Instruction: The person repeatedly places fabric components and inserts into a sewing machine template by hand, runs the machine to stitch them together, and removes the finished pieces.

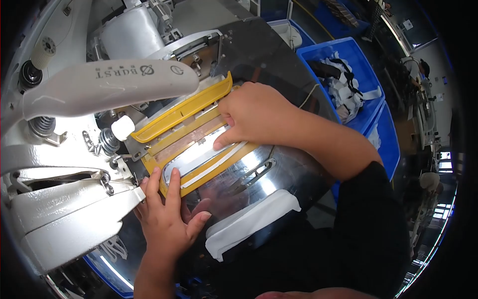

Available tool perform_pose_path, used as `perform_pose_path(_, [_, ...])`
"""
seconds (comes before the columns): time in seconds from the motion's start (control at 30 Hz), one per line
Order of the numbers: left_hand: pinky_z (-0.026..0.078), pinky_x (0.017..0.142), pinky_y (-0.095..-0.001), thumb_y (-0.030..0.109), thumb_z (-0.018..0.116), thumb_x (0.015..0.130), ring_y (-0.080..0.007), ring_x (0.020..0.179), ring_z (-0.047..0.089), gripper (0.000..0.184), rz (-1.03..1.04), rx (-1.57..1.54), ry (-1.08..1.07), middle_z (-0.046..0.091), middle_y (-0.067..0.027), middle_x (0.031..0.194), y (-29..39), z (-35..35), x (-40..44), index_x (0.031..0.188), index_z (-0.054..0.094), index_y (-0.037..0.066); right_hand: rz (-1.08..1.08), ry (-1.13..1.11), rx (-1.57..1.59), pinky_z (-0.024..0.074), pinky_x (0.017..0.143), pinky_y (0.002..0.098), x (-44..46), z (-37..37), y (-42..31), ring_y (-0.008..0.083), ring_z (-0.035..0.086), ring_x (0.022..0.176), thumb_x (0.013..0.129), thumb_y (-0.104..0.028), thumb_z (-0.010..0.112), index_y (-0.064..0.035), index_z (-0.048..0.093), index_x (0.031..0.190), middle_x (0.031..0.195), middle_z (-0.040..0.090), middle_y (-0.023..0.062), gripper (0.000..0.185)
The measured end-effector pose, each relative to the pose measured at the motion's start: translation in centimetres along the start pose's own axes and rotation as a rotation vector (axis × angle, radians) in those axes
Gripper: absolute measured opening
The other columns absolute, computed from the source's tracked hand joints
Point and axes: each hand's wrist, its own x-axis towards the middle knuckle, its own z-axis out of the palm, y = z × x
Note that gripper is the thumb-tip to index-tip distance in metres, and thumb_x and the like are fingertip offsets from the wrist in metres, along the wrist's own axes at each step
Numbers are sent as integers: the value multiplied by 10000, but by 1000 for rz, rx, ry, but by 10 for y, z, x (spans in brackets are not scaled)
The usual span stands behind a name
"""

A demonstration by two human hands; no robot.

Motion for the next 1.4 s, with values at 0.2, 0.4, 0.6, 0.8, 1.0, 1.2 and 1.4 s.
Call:
perform_pose_path(0.2, [286,1255,-639,739,604,985,-534,1496,398,911,-8,-34,1,449,-292,1637,2,-2,0,1565,604,36,-43,58,-1,603,852,485,0,6,3,378,767,965,786,-548,921,-14,796,930,921,782,187,567])
perform_pose_path(0.4, [287,1251,-641,710,621,989,-535,1489,407,877,-6,-24,17,465,-294,1628,3,-3,0,1550,622,36,-63,118,86,595,809,482,4,12,-3,379,767,895,762,-521,939,-41,764,871,868,771,178,522])
perform_pose_path(0.6, [289,1250,-641,725,609,991,-534,1487,409,888,4,-26,34,467,-296,1625,1,1,-1,1548,622,35,-56,46,73,623,886,481,5,13,-14,391,788,985,812,-502,923,15,821,962,971,800,216,548])
perform_pose_path(0.8, [303,1244,-637,717,630,985,-531,1477,421,885,5,-3,50,476,-292,1613,4,0,0,1532,623,22,-91,62,31,620,845,473,6,19,-14,375,786,944,827,-488,917,-18,799,941,937,793,193,498])
perform_pose_path(1.0, [389,1160,-608,668,746,915,-497,1394,508,843,72,-20,192,537,-235,1549,-4,5,-4,1481,658,48,-174,78,117,584,786,473,0,19,-7,356,750,848,865,-446,886,-65,749,917,840,750,122,408])
perform_pose_path(1.2, [442,1127,-532,542,863,871,-408,1333,566,703,242,-40,316,629,-179,1415,-1,8,-10,1367,730,62,-583,39,186,546,892,480,-13,11,13,343,692,1004,879,-242,871,-64,736,943,957,711,103,233])
perform_pose_path(1.4, [471,1096,-527,436,887,868,-384,1303,591,620,329,27,290,645,-173,1379,8,4,-9,1339,738,61,-547,26,142,543,932,479,-4,25,17,349,682,1053,925,-194,826,-63,743,960,992,717,119,159])
